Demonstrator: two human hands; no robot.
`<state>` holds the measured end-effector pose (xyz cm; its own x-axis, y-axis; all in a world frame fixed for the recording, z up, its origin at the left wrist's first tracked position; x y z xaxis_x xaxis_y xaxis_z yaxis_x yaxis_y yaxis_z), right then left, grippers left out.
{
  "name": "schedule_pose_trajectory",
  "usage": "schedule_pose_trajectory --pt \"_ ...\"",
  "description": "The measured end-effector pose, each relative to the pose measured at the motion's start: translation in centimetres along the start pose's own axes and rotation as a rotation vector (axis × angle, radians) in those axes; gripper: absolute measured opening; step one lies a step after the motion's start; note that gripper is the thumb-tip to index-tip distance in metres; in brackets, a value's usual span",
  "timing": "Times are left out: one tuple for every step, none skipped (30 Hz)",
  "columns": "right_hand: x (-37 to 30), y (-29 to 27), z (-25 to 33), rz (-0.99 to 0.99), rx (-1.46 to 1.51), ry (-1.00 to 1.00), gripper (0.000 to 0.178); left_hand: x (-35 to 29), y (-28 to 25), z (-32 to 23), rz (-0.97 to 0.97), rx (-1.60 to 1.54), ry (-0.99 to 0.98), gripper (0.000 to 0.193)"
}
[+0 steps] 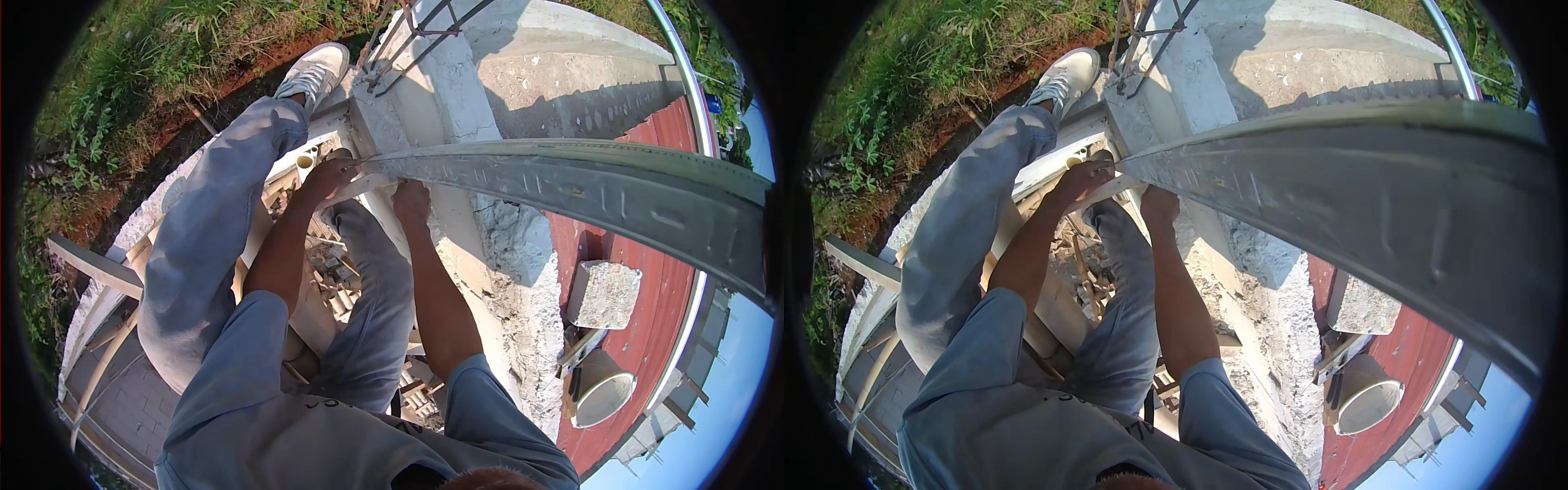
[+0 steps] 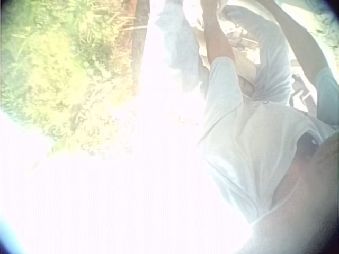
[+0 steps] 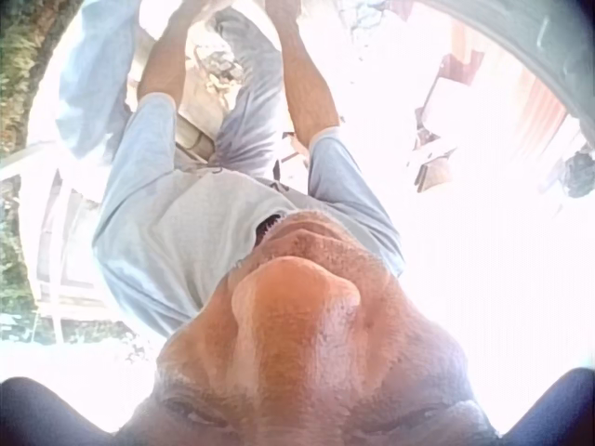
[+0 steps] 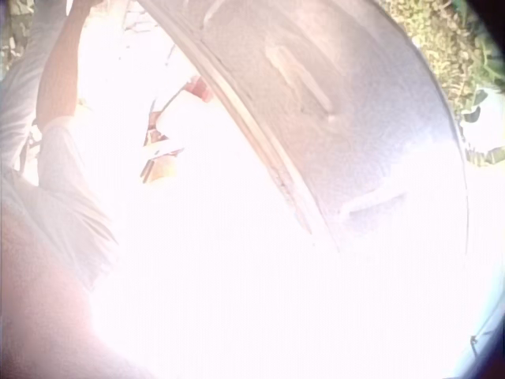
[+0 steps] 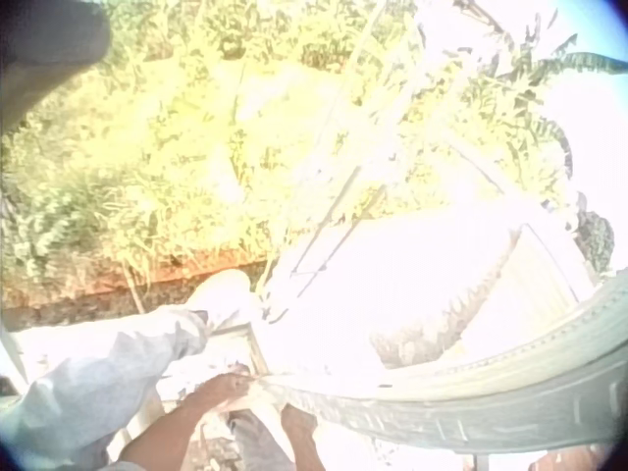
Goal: Secure a metal frame component to a concrete pillar using wire and pliers while checking level.
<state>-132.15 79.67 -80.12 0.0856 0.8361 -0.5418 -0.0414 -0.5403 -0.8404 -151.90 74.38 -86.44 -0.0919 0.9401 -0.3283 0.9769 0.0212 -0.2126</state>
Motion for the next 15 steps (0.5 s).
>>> schedule_pose_trajectory --pt "0.0 0.5 -0.4 0.008 0.050 -0.018 0.034 -0.6 -0.1 1.6 0.070 -0.329 -0.188 0.026" --pt "0.0 1.0 -0.7 0.015 0.100 -0.036 0.033 -0.4 0.3 2.2 0.177 0.034 0.036 0.027" --pt "-1.1 1.3 0.1 0.024 0.109 -0.054 0.033 -1.0 -0.6 4.1 0.164 0.048 0.025 0.027" --pt "-2.2 1.9 0.8 0.051 0.149 -0.111 0.032 -1.4 -1.9 4.4 0.029 0.237 0.111 0.030" --pt "-3.3 2.1 1.7 0.078 0.190 -0.171 0.031 -2.0 -3.3 4.5 -0.108 0.430 0.196 0.032" --pt "-1.6 2.5 -2.9 0.057 0.157 -0.086 0.031 -1.0 0.3 2.8 -0.203 -0.436 -0.170 0.029" --pt "-2.9 1.3 -1.0 -0.046 0.162 -0.113 0.027 -2.3 -3.8 4.2 -0.543 -0.477 -0.178 0.028" --pt "-3.3 0.3 -1.4 -0.156 0.143 -0.098 0.023 -2.7 -4.6 2.4 -0.609 -0.285 -0.092 0.033" --pt "-3.2 -0.3 -1.7 -0.154 0.139 -0.089 0.023 -2.9 -5.4 -0.5 -0.669 -0.094 -0.002 0.038" --pt "-2.8 -1.8 -1.0 -0.200 0.033 -0.104 0.021 -2.7 -6.2 -2.3 -0.672 -0.086 -0.002 0.038" --pt "-2.5 -2.8 -0.5 -0.247 -0.075 -0.115 0.018 -2.1 -6.4 -4.9 -0.618 -0.108 0.127 0.043" --pt "-2.4 -3.5 0.4 -0.373 -0.136 -0.195 0.017 -1.5 -6.5 -7.4 -0.559 -0.131 0.256 0.048" --pt "-2.2 -3.3 1.1 -0.373 -0.131 -0.207 0.017 -0.8 -7.1 -8.7 -0.569 -0.124 0.255 0.048" --pt "-1.9 -2.9 1.9 -0.349 -0.196 -0.234 0.017 0.9 -6.3 -8.1 -0.374 -0.388 0.017 0.047" --pt "-1.7 -2.5 2.3 -0.327 -0.263 -0.256 0.017 1.9 -4.6 -7.4 -0.164 -0.649 -0.219 0.046"
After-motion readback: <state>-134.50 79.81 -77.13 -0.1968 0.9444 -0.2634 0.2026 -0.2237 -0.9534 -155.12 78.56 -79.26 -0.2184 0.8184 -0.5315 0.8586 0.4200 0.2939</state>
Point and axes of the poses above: each hand's wrist, its own x-axis towards the middle knuckle, its own y-axis out of the palm, z = x × y, the point moved 7 cm from there along x, towards the middle knuckle, and after that the axes turned 14 degrees about -x, right-handed, at the moved point
